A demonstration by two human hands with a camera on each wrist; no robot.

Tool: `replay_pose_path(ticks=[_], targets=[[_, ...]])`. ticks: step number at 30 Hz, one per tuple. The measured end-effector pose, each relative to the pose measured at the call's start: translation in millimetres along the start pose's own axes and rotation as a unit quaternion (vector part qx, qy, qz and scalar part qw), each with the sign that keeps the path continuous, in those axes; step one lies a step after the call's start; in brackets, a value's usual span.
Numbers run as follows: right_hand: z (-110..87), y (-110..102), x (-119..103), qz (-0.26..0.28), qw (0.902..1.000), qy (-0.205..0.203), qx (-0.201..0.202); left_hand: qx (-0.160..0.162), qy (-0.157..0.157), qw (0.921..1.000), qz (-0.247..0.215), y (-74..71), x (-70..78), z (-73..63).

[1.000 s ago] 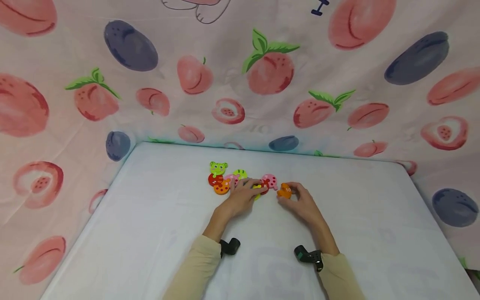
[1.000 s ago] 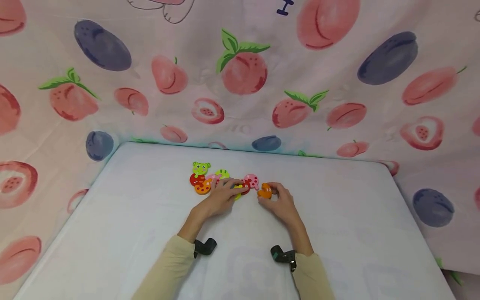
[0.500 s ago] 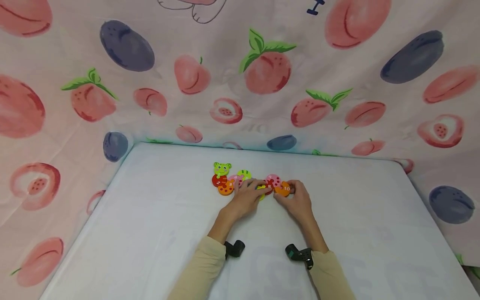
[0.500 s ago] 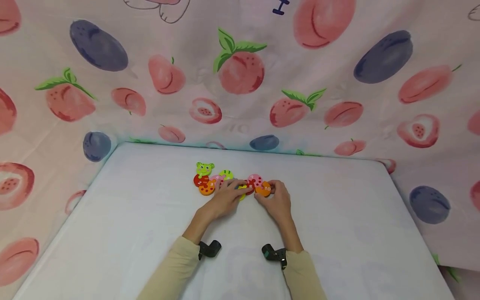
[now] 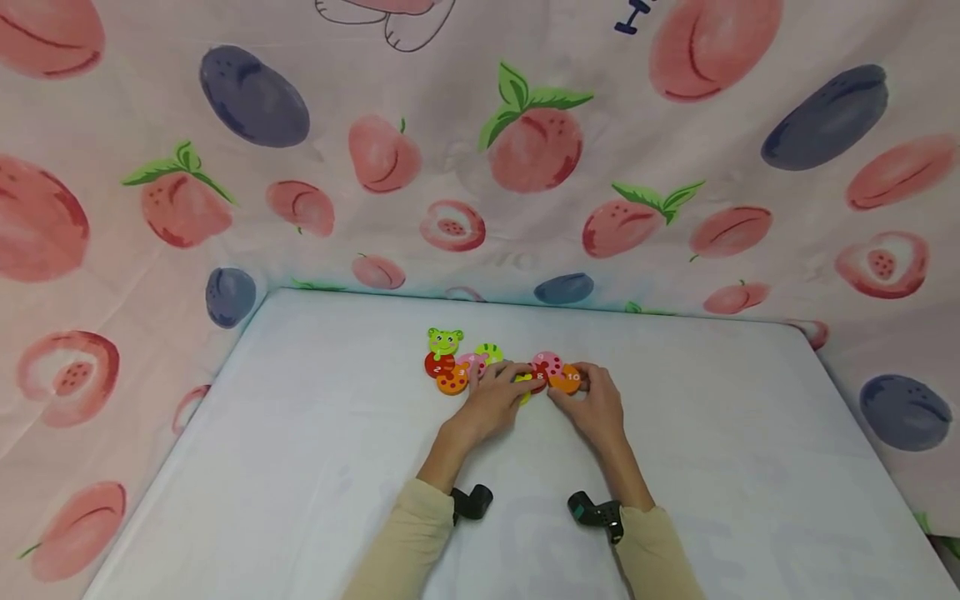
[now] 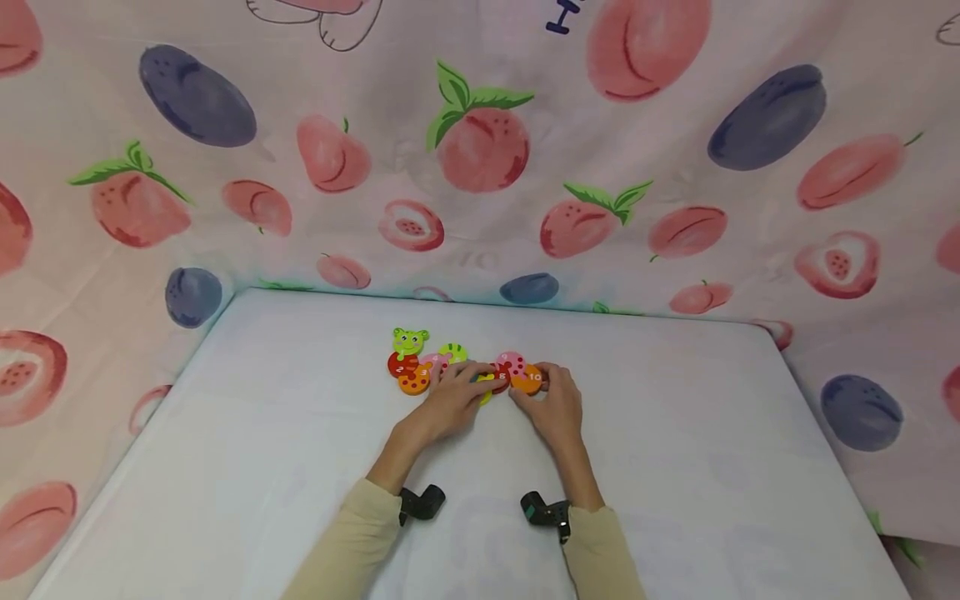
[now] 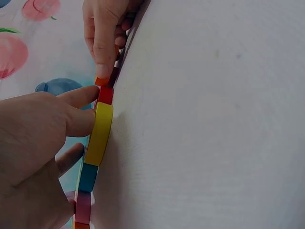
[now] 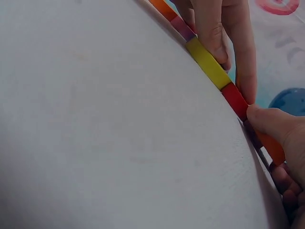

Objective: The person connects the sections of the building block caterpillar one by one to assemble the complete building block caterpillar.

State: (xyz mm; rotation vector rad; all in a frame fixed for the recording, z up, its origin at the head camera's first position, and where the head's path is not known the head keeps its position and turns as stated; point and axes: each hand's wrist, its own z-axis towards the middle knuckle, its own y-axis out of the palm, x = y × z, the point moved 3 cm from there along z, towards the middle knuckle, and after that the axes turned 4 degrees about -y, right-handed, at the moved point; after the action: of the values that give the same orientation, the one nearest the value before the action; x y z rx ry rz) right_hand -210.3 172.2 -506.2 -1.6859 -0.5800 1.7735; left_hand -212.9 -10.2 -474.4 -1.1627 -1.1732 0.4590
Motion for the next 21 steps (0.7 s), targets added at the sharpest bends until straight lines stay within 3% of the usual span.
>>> replay_pose_path(ticks=[9, 12, 14, 16, 18, 21], targets=[[-2.7, 1.6, 2.1, -0.023, 0.9997, 0.0, 0.003, 0.006, 0.009, 0.9995, 0.028, 2.6, -4.9, -2.0], [-5.1, 1.2, 2.7, -0.021, 0.9997, 0.011, 0.001, 0.017, 0.015, 0.9995, 0.023, -3.3, -13.9, -4.6], [-6.5, 0.7, 3.6, -0.025, 0.9995, 0.018, 0.0, 0.042, 0.008, 0.9991, 0.008, -11.2, -24.6, -6.4], [-7.1, 0.0, 4.2, -0.027, 0.9992, 0.028, 0.002, 0.073, -0.011, 0.9973, -0.007, -21.2, -38.7, -9.2], [-6.7, -0.5, 3.9, -0.026, 0.9992, 0.032, 0.003, 0.092, -0.048, 0.9945, -0.017, -30.2, -55.2, -13.7], [-5.4, -0.5, 1.9, -0.02, 0.9991, 0.037, 0.004, 0.075, -0.109, 0.9908, -0.025, -38.4, -78.6, -21.7]])
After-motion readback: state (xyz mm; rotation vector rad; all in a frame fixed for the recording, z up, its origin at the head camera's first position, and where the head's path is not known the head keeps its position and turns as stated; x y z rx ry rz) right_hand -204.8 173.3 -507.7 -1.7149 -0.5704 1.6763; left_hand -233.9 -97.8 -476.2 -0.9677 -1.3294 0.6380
